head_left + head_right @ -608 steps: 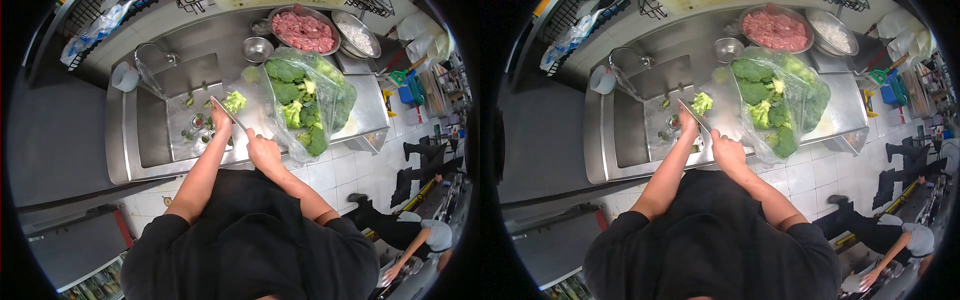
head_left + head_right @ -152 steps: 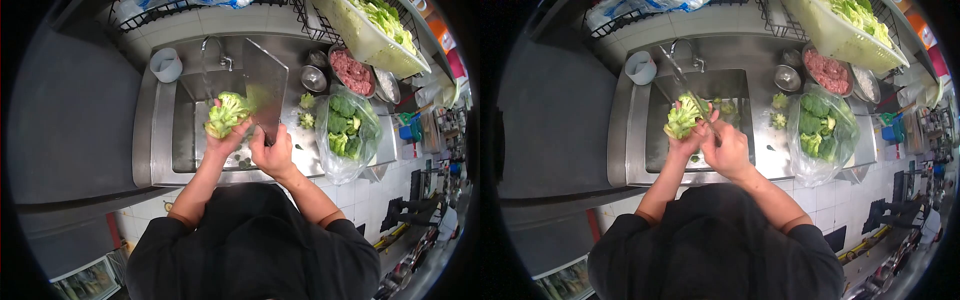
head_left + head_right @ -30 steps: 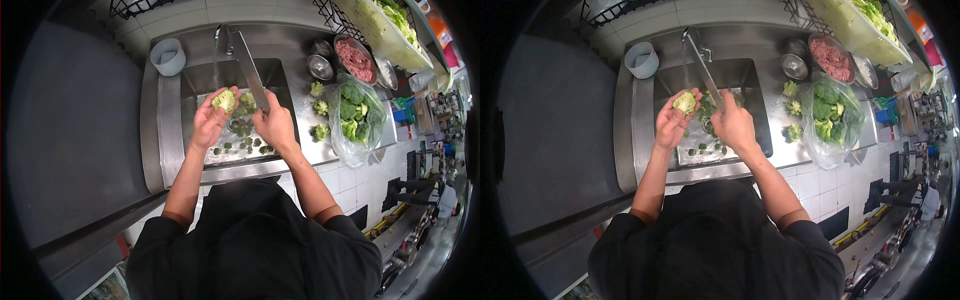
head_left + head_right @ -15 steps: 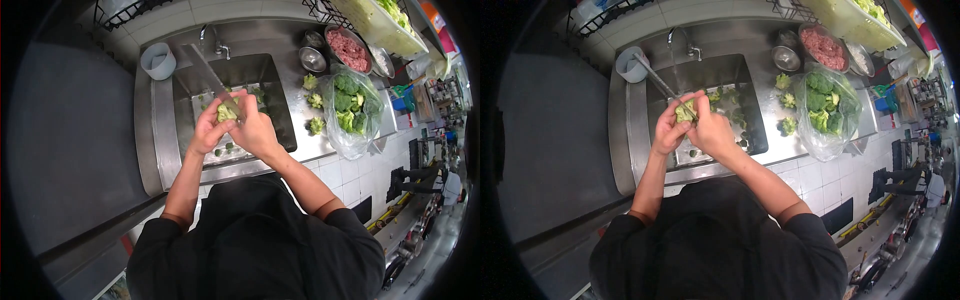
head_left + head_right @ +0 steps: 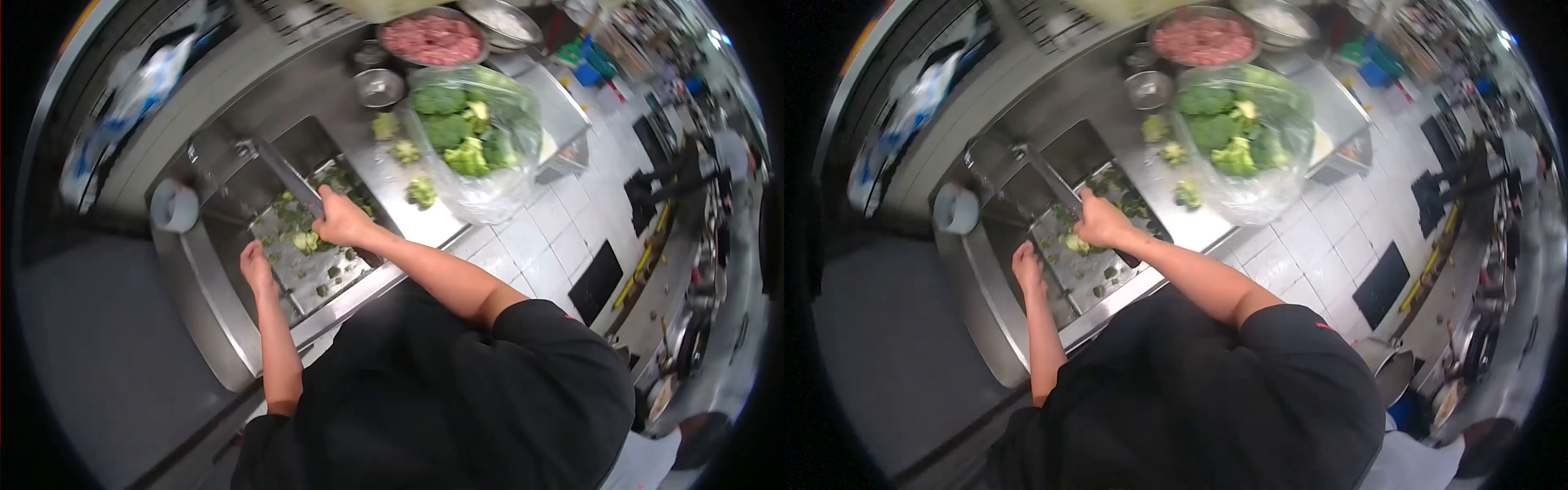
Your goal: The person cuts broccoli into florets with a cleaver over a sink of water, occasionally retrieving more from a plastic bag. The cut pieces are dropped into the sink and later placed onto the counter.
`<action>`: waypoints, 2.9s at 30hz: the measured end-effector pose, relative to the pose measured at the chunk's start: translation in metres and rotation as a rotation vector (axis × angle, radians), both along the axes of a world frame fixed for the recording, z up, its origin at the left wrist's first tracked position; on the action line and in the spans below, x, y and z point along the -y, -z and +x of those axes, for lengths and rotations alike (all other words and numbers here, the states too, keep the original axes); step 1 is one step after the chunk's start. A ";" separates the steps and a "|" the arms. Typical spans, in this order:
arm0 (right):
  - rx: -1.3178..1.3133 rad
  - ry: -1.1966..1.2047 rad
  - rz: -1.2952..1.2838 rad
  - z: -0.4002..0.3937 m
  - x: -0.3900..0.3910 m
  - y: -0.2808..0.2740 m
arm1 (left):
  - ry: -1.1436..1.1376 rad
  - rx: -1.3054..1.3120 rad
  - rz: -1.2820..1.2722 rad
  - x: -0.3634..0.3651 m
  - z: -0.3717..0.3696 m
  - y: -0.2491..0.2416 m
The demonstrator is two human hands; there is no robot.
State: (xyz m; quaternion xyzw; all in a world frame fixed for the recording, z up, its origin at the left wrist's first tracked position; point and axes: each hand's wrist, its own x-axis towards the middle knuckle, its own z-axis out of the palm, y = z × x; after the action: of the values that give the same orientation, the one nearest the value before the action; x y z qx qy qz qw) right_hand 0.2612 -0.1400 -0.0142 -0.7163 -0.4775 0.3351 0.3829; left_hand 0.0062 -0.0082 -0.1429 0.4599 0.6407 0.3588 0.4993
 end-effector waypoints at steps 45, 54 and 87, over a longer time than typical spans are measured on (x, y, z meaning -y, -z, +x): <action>0.062 0.041 0.403 0.072 0.095 -0.083 | 0.422 1.284 -0.165 0.063 0.071 -0.136; 0.030 -0.153 0.295 -0.065 0.047 -0.061 | 0.343 1.251 0.192 0.043 -0.056 -0.107; 0.189 -0.052 0.574 -0.118 0.001 -0.105 | 0.366 1.073 0.253 0.047 -0.028 -0.141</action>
State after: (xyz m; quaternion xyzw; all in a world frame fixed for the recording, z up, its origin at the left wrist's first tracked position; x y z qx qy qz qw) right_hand 0.1435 -0.1407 0.0903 -0.5943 -0.6044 0.1282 0.5148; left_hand -0.0220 -0.0553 -0.0021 0.3730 0.1605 0.5233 0.7492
